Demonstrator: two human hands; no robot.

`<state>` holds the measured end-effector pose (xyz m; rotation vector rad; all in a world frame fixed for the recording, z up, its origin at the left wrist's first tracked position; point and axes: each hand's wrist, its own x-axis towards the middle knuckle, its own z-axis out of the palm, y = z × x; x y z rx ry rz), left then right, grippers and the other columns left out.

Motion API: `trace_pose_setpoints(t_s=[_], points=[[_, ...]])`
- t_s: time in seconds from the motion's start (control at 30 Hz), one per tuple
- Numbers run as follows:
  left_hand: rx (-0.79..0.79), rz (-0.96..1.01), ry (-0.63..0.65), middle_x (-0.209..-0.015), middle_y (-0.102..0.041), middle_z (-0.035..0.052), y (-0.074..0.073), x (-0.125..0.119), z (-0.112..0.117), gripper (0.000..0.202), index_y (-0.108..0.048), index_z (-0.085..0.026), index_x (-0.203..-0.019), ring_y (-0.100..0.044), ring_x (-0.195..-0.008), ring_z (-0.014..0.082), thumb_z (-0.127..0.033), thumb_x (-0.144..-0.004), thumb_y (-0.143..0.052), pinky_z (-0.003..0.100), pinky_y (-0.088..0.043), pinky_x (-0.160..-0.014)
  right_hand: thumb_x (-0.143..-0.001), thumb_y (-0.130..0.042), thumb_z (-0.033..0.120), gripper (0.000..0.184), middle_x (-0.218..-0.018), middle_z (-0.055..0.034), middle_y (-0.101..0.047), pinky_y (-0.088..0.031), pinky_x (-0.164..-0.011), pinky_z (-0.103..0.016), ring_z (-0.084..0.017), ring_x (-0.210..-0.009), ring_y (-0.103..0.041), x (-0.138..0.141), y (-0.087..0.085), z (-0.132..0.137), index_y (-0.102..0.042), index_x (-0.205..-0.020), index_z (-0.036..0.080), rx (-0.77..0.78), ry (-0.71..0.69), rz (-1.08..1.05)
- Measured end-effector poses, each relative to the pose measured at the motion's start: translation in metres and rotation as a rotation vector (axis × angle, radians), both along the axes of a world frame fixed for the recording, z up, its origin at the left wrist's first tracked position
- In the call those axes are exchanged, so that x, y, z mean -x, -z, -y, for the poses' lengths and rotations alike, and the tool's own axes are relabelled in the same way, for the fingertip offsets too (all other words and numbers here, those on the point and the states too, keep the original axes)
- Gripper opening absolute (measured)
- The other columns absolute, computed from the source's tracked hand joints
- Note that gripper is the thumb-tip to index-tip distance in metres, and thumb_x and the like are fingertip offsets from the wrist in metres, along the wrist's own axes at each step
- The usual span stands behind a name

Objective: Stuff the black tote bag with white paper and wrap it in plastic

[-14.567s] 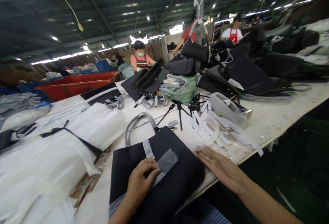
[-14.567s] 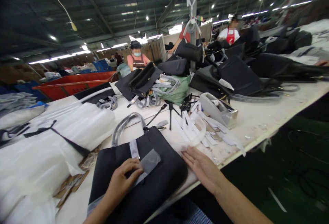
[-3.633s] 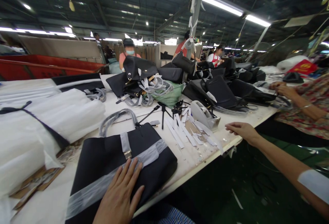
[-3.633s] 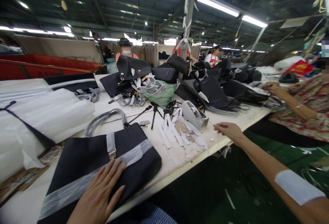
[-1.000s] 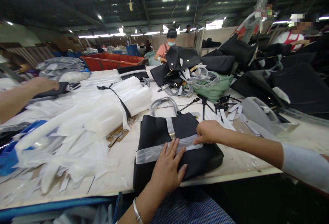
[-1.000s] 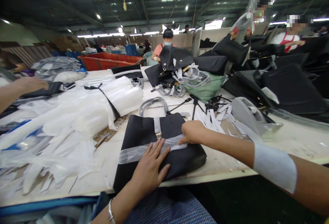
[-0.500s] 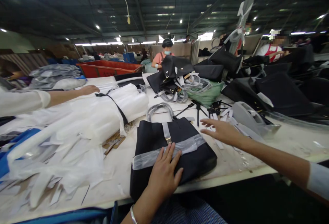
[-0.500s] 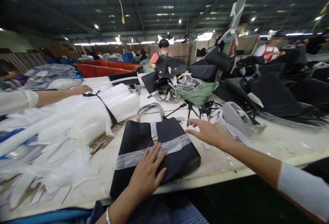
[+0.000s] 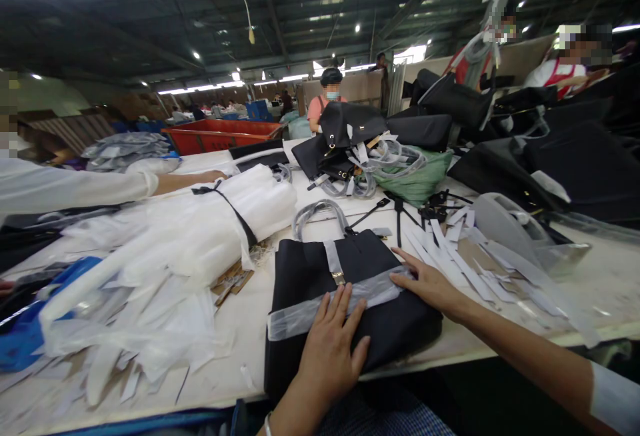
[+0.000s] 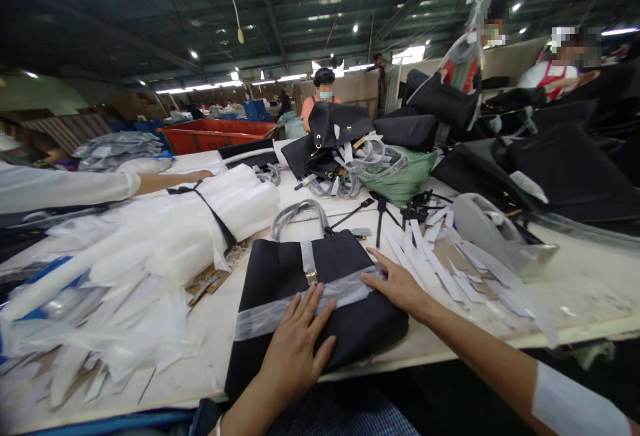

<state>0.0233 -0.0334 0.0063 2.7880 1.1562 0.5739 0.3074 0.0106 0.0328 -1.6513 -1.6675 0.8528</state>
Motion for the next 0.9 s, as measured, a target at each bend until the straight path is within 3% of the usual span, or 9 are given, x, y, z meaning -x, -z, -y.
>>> trace_pose_setpoints(t_s=[0.1, 0.2, 0.3, 0.37, 0.43, 0.57, 0.67, 0.77, 0.9], points=[[-0.004, 0.007, 0.001, -0.163, -0.014, 0.0095, 0.0, 0.0, 0.001, 0.058, -0.033, -0.025, -0.154, -0.015, -0.15, 0.0278, -0.045, -0.102, -0.048, 0.054, -0.028, -0.121, -0.093, -0.052, 0.05, 0.063, -0.121, -0.0073, -0.07, -0.052, -0.099, -0.042, -0.028, -0.111, -0.066, 0.001, -0.003, 0.0, -0.043, -0.148, 0.019, 0.037, 0.042, -0.037], [-0.001, -0.002, 0.002, -0.164, -0.013, 0.0098, 0.001, 0.0, 0.002, 0.059, -0.032, -0.024, -0.154, -0.014, -0.15, 0.0283, -0.046, -0.102, -0.048, 0.055, -0.027, -0.121, -0.099, -0.039, 0.047, 0.056, -0.131, -0.0125, -0.063, -0.047, -0.105, -0.047, -0.03, -0.122, -0.059, 0.01, -0.005, 0.001, -0.047, -0.145, 0.015, -0.19, 0.097, 0.198], [0.014, -0.015, -0.003, -0.164, -0.011, 0.0097, 0.001, 0.0, 0.002, 0.059, -0.03, -0.025, -0.155, -0.012, -0.151, 0.0277, -0.046, -0.102, -0.047, 0.054, -0.025, -0.122, -0.1, -0.043, 0.043, 0.054, -0.154, -0.0108, -0.04, -0.032, -0.117, -0.053, -0.03, -0.141, -0.038, 0.027, -0.001, 0.011, -0.044, -0.148, 0.018, -0.56, -0.141, 0.555], [0.038, -0.015, 0.0, -0.164, -0.012, 0.0093, -0.001, 0.0, 0.002, 0.06, -0.03, -0.025, -0.155, -0.012, -0.151, 0.0274, -0.046, -0.101, -0.049, 0.055, -0.024, -0.122, -0.1, -0.049, 0.041, 0.054, -0.155, -0.008, -0.039, -0.032, -0.116, -0.055, -0.03, -0.143, -0.036, 0.037, 0.008, 0.019, -0.041, -0.15, 0.021, -0.671, -0.361, 0.743], [0.072, -0.013, 0.004, -0.163, -0.014, 0.0088, -0.007, 0.001, 0.002, 0.064, -0.031, -0.025, -0.154, -0.014, -0.15, 0.0271, -0.044, -0.099, -0.055, 0.054, -0.025, -0.122, -0.099, -0.052, 0.039, 0.056, -0.153, -0.0078, -0.042, -0.036, -0.113, -0.055, -0.03, -0.14, -0.039, 0.043, 0.018, 0.023, -0.04, -0.15, 0.02, -0.717, -0.463, 0.859], [0.081, -0.032, 0.019, -0.16, -0.027, 0.0055, -0.027, 0.01, 0.003, 0.061, -0.035, -0.022, -0.152, -0.024, -0.148, 0.0227, -0.029, -0.096, -0.059, 0.048, -0.029, -0.123, -0.1, -0.049, 0.042, 0.057, -0.153, -0.0093, -0.043, -0.039, -0.11, -0.054, -0.03, -0.138, -0.042, 0.04, 0.031, 0.02, -0.04, -0.15, 0.016, -0.786, -0.454, 0.931], [-0.021, -0.043, -0.098, -0.16, -0.029, 0.0035, -0.038, 0.029, -0.002, 0.053, -0.04, -0.024, -0.149, -0.023, -0.148, 0.025, -0.031, -0.099, -0.055, 0.052, -0.025, -0.123, -0.101, -0.048, 0.045, 0.059, -0.154, -0.0088, -0.042, -0.038, -0.11, -0.054, -0.03, -0.139, -0.041, 0.038, 0.032, 0.016, -0.038, -0.151, 0.017, -0.806, -0.443, 0.948], [-0.063, -0.085, -0.282, -0.16, -0.025, 0.0115, -0.033, 0.052, -0.013, 0.06, -0.039, -0.019, -0.15, -0.023, -0.148, 0.0315, -0.04, -0.098, -0.059, 0.057, -0.031, -0.119, -0.101, -0.045, 0.048, 0.059, -0.155, -0.0087, -0.04, -0.038, -0.11, -0.053, -0.03, -0.139, -0.04, 0.039, 0.031, 0.016, -0.037, -0.152, 0.017, -0.821, -0.432, 0.96], [-0.01, -0.113, -0.335, -0.158, -0.03, 0.0133, -0.019, 0.067, -0.021, 0.059, -0.039, -0.02, -0.151, -0.028, -0.146, 0.0291, -0.046, -0.1, -0.054, 0.052, -0.033, -0.118, -0.102, -0.039, 0.049, 0.059, -0.154, -0.0082, -0.041, -0.038, -0.109, -0.053, -0.03, -0.137, -0.043, 0.037, 0.034, 0.017, -0.036, -0.152, 0.016, -0.871, -0.434, 0.929]])
